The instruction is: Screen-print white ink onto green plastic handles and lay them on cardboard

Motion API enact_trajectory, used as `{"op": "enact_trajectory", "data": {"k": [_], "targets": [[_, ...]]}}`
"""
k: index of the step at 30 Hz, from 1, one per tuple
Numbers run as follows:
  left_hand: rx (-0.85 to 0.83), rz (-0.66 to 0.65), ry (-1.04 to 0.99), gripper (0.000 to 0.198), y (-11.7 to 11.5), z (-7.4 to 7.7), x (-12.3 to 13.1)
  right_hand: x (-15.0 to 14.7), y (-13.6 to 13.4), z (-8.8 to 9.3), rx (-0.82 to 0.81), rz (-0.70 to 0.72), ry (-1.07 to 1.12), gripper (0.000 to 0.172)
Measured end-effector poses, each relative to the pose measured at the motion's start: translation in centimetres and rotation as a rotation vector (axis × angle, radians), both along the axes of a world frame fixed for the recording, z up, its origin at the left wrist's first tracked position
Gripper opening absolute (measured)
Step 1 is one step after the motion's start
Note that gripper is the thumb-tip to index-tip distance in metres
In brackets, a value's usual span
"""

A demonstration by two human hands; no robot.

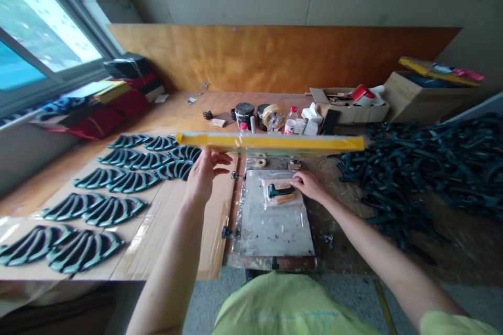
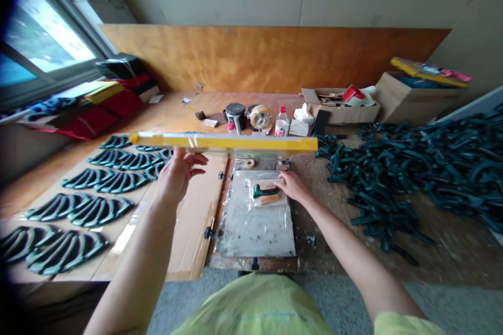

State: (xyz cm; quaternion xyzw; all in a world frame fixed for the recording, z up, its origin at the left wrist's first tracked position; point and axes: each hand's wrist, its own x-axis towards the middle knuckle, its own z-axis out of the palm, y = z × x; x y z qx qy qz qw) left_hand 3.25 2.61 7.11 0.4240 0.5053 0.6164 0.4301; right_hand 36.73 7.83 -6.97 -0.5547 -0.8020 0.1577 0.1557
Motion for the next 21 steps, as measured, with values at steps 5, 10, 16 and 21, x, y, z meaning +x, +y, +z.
{"op": "enact_trajectory", "data": {"k": [5,10,16,21], "targets": [[-0.017,0.086,-0.032,0.057,-0.9,-1.5,1.2,-3.4,-2.7,-0.6,0.016,0.178,-0.067,0.021],[-0.660,-0.316,-0.131,0.071,-7.5,-10.2,5.9,-7.9,-7.5,1.9,0.196,0.184,0.018,0.017],[-0.819,-0.153,-0.091,0.051,-9.2,-17.5,2.4,-2.0,-10.1,0.3,0.063,0.272,-0.129,0.028],[-0.819,0.022,0.392,0.045,-8.0,-20.4,-5.6,13.5,-9.4,-0.7,-0.269,-0.327,-0.519,0.028]]}}
